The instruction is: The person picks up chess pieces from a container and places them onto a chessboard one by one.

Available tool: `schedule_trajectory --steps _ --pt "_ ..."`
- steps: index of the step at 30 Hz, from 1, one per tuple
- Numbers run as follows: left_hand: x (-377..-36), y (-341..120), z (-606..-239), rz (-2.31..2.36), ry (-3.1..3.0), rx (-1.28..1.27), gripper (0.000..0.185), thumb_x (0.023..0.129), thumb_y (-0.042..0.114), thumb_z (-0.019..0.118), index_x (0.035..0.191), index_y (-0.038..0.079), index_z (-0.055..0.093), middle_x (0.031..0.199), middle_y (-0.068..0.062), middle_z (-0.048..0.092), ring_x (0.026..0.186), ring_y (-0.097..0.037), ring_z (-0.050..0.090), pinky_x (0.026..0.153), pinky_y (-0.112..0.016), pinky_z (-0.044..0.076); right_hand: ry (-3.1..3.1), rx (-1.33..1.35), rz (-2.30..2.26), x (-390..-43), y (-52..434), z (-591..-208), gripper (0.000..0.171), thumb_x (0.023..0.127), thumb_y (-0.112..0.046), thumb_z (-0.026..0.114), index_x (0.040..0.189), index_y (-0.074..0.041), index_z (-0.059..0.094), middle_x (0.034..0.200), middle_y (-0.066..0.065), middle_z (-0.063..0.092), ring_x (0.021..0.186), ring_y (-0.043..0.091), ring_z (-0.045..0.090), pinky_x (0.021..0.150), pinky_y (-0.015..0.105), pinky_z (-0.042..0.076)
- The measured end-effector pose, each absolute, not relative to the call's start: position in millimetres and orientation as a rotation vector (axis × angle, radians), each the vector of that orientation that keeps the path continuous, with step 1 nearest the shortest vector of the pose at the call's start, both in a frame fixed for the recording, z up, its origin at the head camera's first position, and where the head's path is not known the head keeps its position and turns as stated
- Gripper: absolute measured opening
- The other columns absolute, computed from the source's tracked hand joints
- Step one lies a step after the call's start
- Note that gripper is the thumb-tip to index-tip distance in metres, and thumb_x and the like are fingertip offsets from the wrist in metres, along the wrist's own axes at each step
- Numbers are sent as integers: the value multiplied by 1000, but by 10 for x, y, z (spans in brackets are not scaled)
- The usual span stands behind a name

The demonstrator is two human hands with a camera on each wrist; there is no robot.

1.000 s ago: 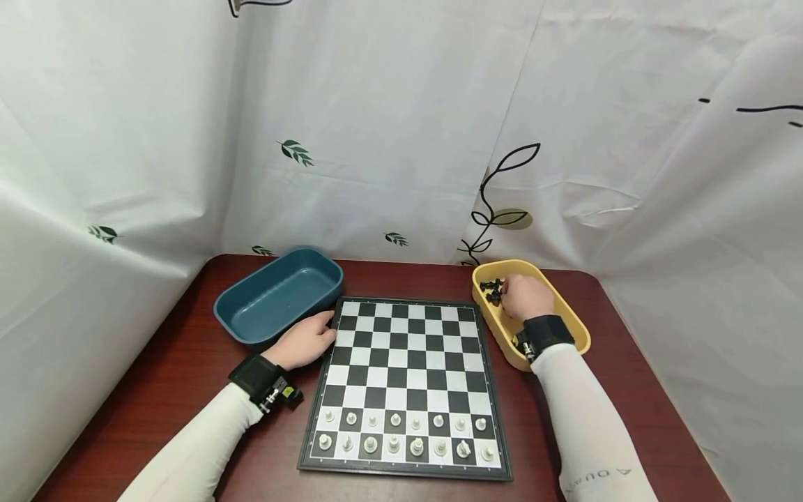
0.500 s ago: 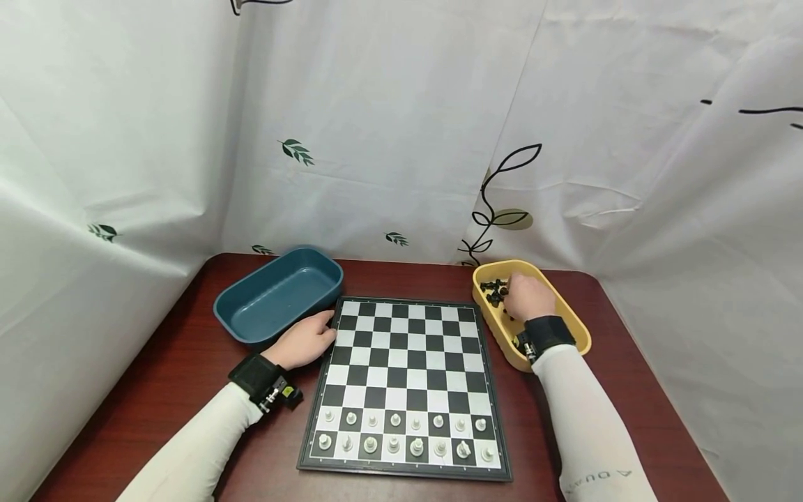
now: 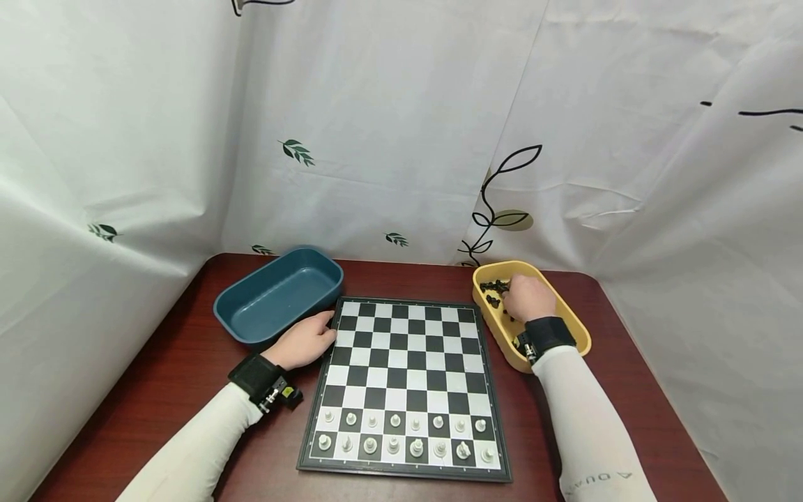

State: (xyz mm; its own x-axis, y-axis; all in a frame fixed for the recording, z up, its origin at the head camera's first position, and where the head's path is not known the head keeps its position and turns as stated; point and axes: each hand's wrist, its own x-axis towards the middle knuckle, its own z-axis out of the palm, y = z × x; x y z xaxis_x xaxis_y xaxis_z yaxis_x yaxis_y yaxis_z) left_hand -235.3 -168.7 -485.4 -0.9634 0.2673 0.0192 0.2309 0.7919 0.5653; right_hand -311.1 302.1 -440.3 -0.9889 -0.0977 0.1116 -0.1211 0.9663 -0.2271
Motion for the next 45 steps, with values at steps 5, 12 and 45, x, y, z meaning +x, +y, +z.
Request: schedule_trajectory --steps 5,12,45 --pt "-2355 -1687 -4863 904 2918 409 47 109 19 54 151 4 63 137 -11 73 116 -23 70 106 -50 54 -2986 188 379 -3099 3018 -4394 17 103 -16 73 95 -1 78 85 13 74 69 28 65 71 52 54" --pt "-2356 -1695 -4872 915 2914 408 48 109 20 53 153 3 62 139 -12 72 117 -24 70 107 -50 54 -2941 204 405 -3079 3061 -4412 19 104 -18 75 93 -3 79 86 13 75 73 34 67 74 60 55" --pt "-2345 -1697 -4863 934 2893 404 50 110 20 52 156 1 59 144 -15 70 124 -27 69 109 -51 53 -2861 237 479 -3004 3118 -4303 19 99 -7 80 110 7 74 103 26 76 91 48 71 82 62 54"
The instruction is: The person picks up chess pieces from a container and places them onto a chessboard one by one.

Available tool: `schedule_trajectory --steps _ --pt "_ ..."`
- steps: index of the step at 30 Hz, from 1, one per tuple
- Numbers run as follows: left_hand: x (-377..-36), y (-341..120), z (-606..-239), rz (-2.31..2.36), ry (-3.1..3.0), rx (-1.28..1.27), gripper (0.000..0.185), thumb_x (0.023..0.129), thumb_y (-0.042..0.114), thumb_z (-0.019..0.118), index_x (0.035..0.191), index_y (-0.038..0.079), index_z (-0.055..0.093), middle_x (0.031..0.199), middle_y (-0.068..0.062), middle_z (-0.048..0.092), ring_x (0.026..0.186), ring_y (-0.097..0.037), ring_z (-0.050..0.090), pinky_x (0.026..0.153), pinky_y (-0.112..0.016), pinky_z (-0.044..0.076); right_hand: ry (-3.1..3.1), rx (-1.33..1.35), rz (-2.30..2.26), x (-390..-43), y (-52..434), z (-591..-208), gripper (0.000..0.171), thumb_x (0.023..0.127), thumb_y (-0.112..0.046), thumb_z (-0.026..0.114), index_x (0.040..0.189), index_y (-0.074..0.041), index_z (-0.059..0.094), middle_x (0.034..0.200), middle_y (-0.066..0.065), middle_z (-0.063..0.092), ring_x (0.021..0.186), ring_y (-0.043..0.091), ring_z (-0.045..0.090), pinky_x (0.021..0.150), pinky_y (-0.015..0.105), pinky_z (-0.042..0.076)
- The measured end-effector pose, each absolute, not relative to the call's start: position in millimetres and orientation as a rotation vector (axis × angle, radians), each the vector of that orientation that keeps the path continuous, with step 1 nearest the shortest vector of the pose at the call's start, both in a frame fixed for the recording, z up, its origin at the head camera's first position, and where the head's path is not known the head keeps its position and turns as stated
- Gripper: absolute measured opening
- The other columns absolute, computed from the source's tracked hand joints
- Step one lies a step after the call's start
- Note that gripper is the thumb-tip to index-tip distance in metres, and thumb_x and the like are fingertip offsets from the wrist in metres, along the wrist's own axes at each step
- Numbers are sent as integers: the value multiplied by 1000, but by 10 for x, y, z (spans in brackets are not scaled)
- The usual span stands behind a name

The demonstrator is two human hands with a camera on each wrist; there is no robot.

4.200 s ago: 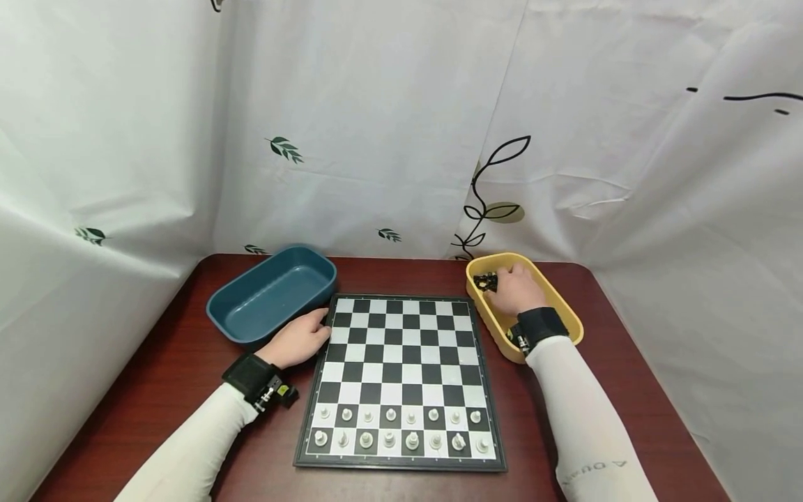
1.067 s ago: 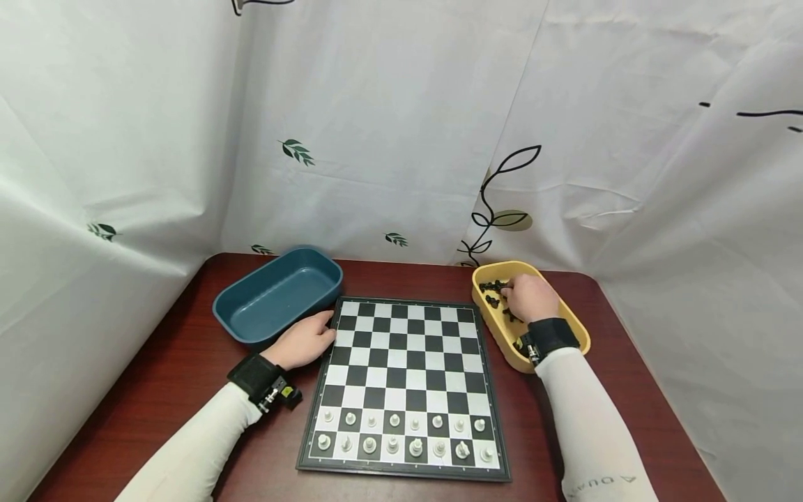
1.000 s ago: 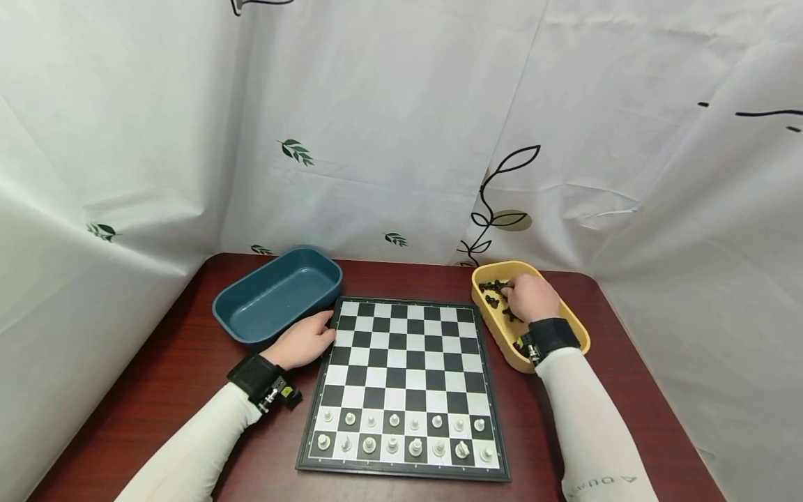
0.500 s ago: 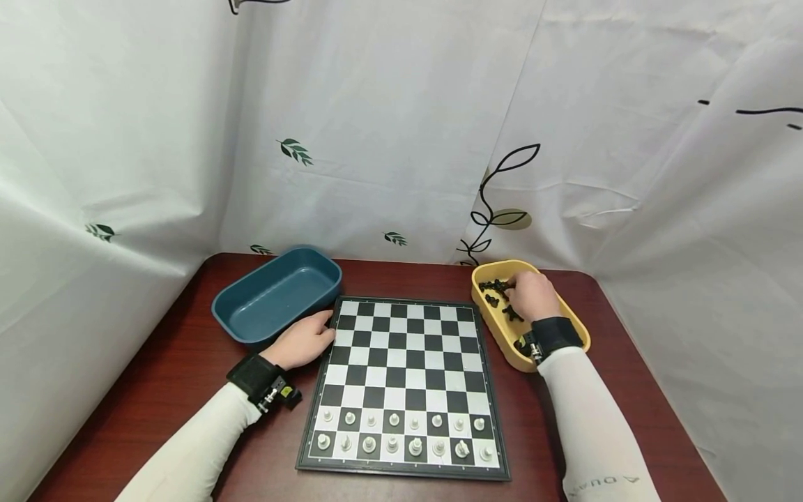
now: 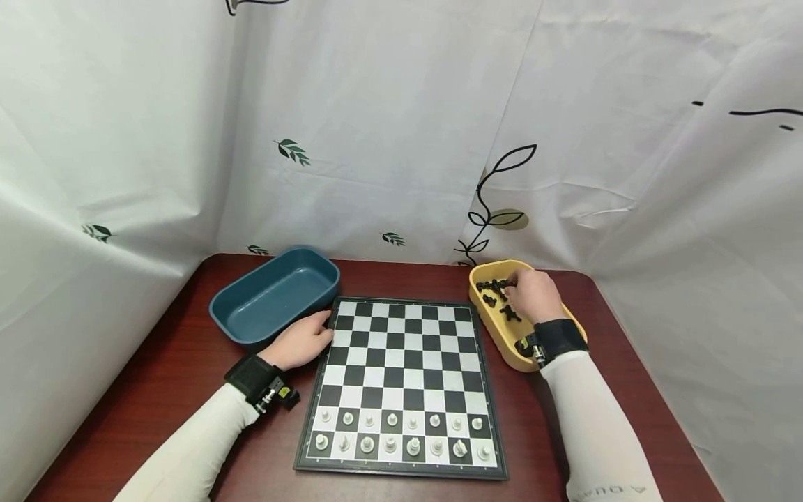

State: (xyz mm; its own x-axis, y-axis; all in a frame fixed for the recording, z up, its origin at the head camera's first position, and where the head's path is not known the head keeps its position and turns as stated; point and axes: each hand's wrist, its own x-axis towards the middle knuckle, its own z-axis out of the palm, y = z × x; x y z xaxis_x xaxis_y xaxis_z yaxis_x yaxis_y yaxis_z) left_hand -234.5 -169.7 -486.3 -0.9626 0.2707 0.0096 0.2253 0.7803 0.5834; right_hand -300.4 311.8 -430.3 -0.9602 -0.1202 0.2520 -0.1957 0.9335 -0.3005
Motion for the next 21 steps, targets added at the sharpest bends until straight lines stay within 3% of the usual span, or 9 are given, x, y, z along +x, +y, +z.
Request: schedule_trajectory --steps 9,21 --pt "-2365 -1701 -4887 922 2898 404 50 110 21 53 155 1 59 141 -14 71 122 -26 70 108 -51 53 -2806 233 521 -2911 3048 -4155 17 99 -10 82 103 2 71 93 21 74 78 39 67 74 57 51" --pt "-2349 -1707 -4870 924 2896 397 52 110 22 53 157 1 57 145 -15 69 124 -27 69 109 -51 53 -2780 270 508 -2869 2910 -4019 22 103 -14 80 115 4 80 105 23 78 93 44 72 84 61 53"
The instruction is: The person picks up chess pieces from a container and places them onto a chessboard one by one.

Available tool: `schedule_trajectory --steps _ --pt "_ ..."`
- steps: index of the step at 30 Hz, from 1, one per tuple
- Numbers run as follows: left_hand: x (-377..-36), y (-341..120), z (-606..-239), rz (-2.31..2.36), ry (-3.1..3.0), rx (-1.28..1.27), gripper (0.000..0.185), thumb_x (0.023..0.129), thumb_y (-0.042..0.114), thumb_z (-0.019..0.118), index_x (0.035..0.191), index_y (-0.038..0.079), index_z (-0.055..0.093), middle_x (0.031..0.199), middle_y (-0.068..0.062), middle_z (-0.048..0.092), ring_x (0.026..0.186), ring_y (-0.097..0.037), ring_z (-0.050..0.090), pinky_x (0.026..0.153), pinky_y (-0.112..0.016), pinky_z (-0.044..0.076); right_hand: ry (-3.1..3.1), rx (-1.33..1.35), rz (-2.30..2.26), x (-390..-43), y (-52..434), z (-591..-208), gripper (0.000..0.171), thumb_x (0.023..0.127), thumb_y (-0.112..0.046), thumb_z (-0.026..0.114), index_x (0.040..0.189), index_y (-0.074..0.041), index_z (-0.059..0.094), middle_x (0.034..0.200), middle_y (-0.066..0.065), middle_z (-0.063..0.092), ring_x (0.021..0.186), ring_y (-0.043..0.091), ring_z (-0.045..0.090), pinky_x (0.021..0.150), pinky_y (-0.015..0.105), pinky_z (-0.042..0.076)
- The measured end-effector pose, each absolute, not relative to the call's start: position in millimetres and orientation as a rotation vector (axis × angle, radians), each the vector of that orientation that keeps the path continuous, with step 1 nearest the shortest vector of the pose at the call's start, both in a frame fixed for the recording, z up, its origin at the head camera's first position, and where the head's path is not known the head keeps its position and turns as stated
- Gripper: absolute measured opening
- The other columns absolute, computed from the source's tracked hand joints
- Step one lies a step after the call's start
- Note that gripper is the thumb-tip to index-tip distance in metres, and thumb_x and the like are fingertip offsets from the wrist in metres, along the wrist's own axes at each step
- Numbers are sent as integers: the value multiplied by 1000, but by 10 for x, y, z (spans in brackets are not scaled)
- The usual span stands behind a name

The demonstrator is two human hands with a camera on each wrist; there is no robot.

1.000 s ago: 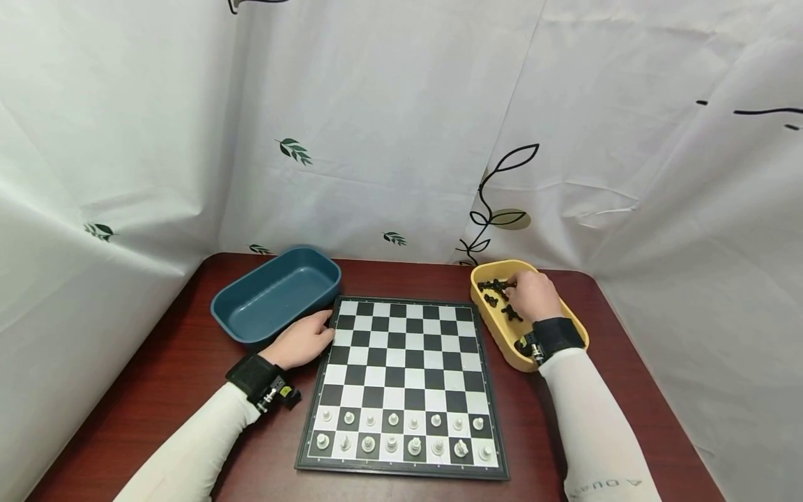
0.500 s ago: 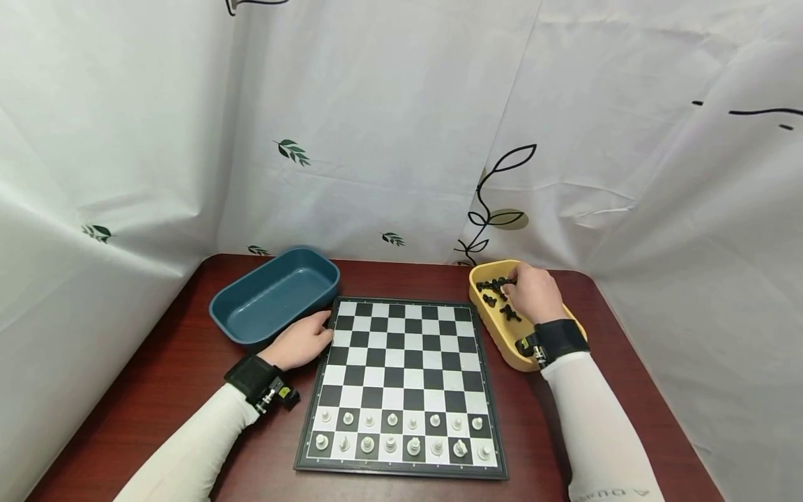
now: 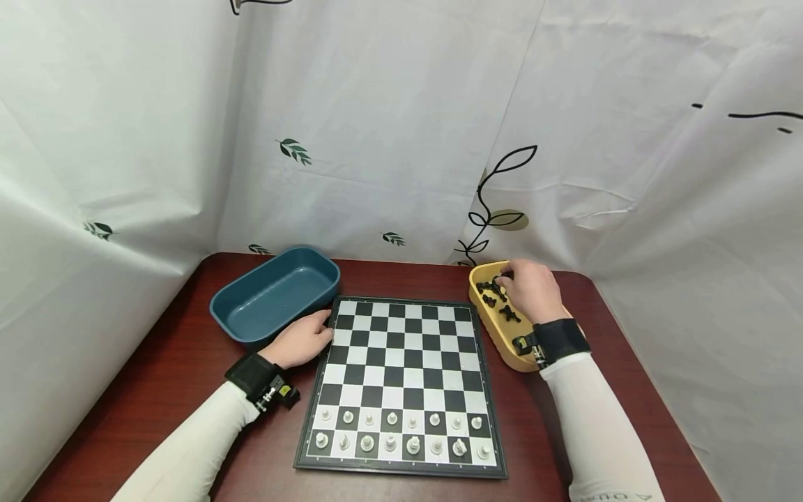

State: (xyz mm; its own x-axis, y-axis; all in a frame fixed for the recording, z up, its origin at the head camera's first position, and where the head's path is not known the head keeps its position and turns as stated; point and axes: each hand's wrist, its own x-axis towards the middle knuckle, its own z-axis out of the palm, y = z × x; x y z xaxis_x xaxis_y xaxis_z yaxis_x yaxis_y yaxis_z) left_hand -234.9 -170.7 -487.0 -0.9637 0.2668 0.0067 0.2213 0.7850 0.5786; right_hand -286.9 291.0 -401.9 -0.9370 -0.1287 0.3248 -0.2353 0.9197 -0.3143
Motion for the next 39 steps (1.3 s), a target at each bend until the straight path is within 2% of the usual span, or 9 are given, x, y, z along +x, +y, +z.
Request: schedule_trajectory --steps 5,14,19,26,32,39 --pt "-2348 -1703 -4862 917 2898 391 53 110 22 53 158 1 57 146 -15 69 125 -27 69 110 -51 52 -2773 336 455 -2850 2827 -3970 25 105 -12 76 121 6 80 110 26 75 100 47 70 87 63 53" --pt "-2353 -1706 -4858 918 2893 388 53 110 22 52 159 1 56 147 -15 69 126 -27 69 110 -50 52 -2733 407 465 -2865 2651 -3908 23 106 -10 73 118 8 78 108 26 74 101 48 69 89 64 52" --pt "-2350 -1707 -4866 924 2891 394 51 110 22 53 157 2 58 143 -14 71 122 -26 70 108 -50 53 -2723 392 518 -2866 2538 -3895 20 103 -10 77 115 6 73 103 24 75 89 42 70 80 58 54" --pt "-2334 -1696 -4854 942 2886 398 50 110 21 53 156 1 59 142 -14 71 119 -25 70 107 -50 54 -2748 372 568 -2830 2380 -3889 15 103 -14 81 106 -3 71 94 16 75 66 27 63 64 45 50" --pt "-2329 -1690 -4854 938 2891 399 49 110 21 53 155 2 60 139 -12 72 116 -23 70 106 -50 54 -2770 365 533 -2815 2264 -3909 18 102 -18 83 106 -3 73 94 16 76 70 28 60 68 45 47" --pt "-2334 -1698 -4858 942 2897 399 49 110 20 54 154 2 61 137 -12 73 114 -23 70 105 -49 54 -2764 407 501 -2853 2151 -3958 16 101 -17 83 106 -3 76 95 16 78 75 31 64 73 48 51"
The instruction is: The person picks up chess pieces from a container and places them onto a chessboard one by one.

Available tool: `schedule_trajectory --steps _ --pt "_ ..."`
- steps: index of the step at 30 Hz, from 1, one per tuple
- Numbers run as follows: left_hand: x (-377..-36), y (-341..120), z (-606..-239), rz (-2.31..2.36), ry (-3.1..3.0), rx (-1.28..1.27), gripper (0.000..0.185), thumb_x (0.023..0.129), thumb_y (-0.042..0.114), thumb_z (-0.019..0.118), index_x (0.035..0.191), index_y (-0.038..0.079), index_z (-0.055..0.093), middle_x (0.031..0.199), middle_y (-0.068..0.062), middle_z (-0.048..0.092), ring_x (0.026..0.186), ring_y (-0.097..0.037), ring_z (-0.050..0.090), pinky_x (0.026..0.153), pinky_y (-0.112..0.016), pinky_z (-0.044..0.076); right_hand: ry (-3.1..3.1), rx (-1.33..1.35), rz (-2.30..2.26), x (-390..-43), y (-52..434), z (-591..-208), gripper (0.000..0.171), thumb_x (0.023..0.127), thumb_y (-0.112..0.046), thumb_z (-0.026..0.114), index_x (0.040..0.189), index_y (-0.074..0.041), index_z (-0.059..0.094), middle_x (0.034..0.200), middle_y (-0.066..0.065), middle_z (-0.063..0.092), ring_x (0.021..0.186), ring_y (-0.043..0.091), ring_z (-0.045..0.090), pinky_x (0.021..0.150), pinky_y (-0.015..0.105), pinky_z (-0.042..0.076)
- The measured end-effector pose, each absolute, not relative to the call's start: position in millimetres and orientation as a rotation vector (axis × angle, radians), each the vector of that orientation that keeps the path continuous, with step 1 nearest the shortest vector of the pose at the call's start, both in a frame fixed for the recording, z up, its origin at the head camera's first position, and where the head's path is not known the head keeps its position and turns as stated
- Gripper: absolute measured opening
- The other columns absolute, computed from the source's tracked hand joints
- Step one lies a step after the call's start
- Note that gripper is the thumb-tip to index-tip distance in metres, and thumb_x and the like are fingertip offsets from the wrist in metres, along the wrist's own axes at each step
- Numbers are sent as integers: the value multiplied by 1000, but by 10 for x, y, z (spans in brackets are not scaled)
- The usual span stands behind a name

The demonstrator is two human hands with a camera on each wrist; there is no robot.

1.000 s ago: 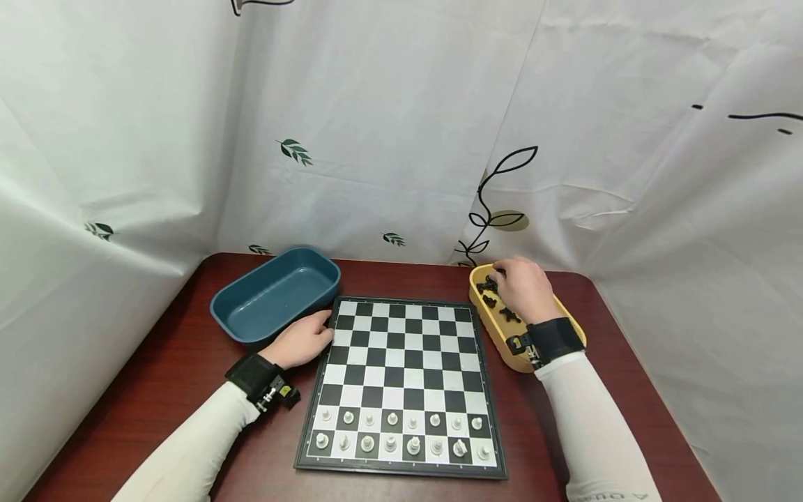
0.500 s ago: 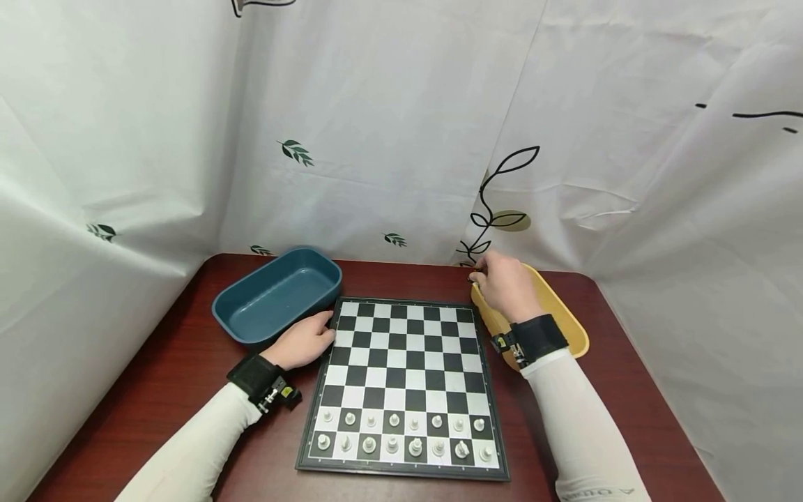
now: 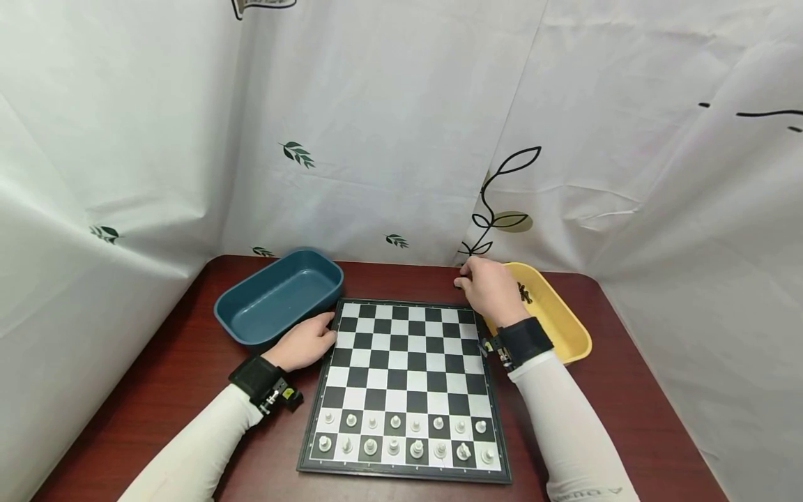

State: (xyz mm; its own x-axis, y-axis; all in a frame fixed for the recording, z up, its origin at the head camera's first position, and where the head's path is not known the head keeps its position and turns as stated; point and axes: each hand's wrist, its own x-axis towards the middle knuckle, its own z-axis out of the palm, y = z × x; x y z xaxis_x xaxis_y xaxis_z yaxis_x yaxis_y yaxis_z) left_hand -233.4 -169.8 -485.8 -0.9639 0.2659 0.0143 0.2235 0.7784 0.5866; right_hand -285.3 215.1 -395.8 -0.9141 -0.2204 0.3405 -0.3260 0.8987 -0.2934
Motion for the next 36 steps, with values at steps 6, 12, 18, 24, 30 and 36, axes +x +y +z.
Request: schedule_trajectory --steps 6,12,18,24,30,36 --pt "-2346 -1690 -4865 938 2900 410 48 109 20 54 154 2 61 138 -12 73 115 -23 70 106 -49 54 -2759 447 497 -2863 2059 -4009 15 100 -16 84 105 -4 76 94 13 77 74 29 64 71 46 51" --pt "-2350 -1685 -4869 933 2904 419 47 110 20 54 153 3 62 136 -11 73 112 -22 69 105 -49 54 -2740 504 511 -2862 1986 -4060 14 99 -16 85 103 -6 77 95 12 78 76 27 66 72 46 52" --pt "-2345 -1685 -4870 940 2900 415 48 110 20 54 154 3 61 136 -11 73 112 -22 69 105 -49 54 -2740 543 527 -2863 1925 -4109 12 99 -15 85 102 -6 77 93 9 76 75 26 67 72 48 54" --pt "-2340 -1688 -4870 935 2899 407 49 110 21 54 155 3 60 139 -12 72 115 -22 69 106 -49 54 -2744 576 525 -2856 1844 -4164 12 99 -16 86 101 -7 77 91 7 75 74 23 68 70 46 55" --pt "-2351 -1689 -4873 924 2888 388 50 110 21 54 155 2 59 140 -12 71 117 -23 69 107 -49 53 -2766 587 529 -2839 1759 -4193 12 100 -15 85 102 -7 77 92 7 75 76 23 69 72 45 56" --pt "-2341 -1690 -4869 927 2888 387 50 110 21 53 157 2 58 144 -13 70 119 -24 69 108 -50 53 -2784 612 523 -2825 1680 -4211 11 100 -16 84 103 -8 77 93 6 75 78 21 68 74 44 57"
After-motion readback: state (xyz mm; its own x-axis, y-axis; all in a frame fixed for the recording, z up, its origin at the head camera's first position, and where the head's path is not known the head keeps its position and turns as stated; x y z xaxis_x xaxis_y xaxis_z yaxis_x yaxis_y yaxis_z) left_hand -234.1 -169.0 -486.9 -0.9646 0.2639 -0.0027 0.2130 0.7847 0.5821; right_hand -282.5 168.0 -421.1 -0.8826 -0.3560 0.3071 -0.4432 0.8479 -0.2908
